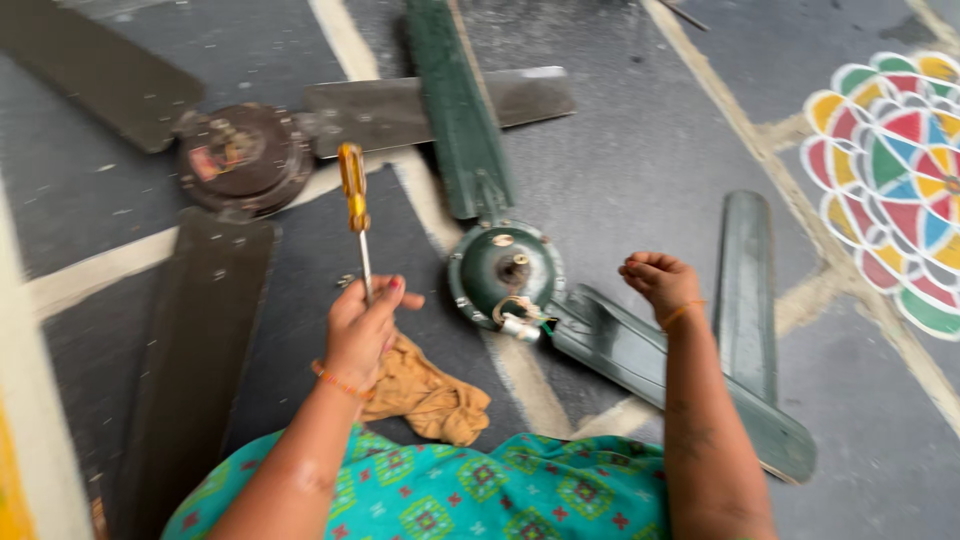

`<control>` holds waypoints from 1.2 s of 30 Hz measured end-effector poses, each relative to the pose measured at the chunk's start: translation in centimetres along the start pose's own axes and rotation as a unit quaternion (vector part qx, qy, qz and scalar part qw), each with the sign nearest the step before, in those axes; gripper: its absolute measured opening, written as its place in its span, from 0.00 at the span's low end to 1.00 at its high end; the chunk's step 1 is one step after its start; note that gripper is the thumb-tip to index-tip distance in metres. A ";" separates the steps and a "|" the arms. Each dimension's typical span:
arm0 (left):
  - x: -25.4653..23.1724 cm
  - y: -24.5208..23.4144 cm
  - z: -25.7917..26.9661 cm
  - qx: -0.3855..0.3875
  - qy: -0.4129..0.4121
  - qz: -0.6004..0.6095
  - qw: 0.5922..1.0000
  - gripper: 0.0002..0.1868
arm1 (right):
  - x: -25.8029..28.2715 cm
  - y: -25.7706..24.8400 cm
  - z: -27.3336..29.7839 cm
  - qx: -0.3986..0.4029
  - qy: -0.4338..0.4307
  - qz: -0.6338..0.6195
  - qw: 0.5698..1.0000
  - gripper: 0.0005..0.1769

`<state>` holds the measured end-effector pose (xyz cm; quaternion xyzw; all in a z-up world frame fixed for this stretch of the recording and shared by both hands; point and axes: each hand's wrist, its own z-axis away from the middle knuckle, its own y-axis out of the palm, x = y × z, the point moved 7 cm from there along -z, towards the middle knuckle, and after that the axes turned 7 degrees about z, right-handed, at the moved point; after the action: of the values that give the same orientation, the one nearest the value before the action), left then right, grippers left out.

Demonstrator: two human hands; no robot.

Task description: The person sits on the floor and uses a screwdriver to attach fan blades to the motor housing, tightening screws to secure each blade in place.

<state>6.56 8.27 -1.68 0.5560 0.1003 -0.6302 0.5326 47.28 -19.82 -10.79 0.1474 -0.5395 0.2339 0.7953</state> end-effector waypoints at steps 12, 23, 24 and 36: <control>-9.8 -3.6 2.9 -0.094 0.037 0.192 0.976 0.15 | 0.7 22.1 16.6 0.343 -0.003 0.355 0.870 0.10; -12.9 -6.4 3.4 -0.077 0.048 0.335 0.938 0.11 | -6.9 39.3 10.6 0.139 -0.310 0.594 0.729 0.11; -12.9 -6.4 3.3 -0.073 0.046 0.342 0.936 0.11 | -7.3 40.0 10.3 0.117 -0.328 0.605 0.716 0.11; -12.9 -5.8 2.4 -0.069 0.033 0.368 0.927 0.13 | -6.6 40.5 13.0 0.187 -0.441 0.519 0.709 0.21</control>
<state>-1.82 16.17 6.87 0.5363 -0.0504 -0.3625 0.7605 13.47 6.79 -12.83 0.0762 -0.7654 0.6139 0.1771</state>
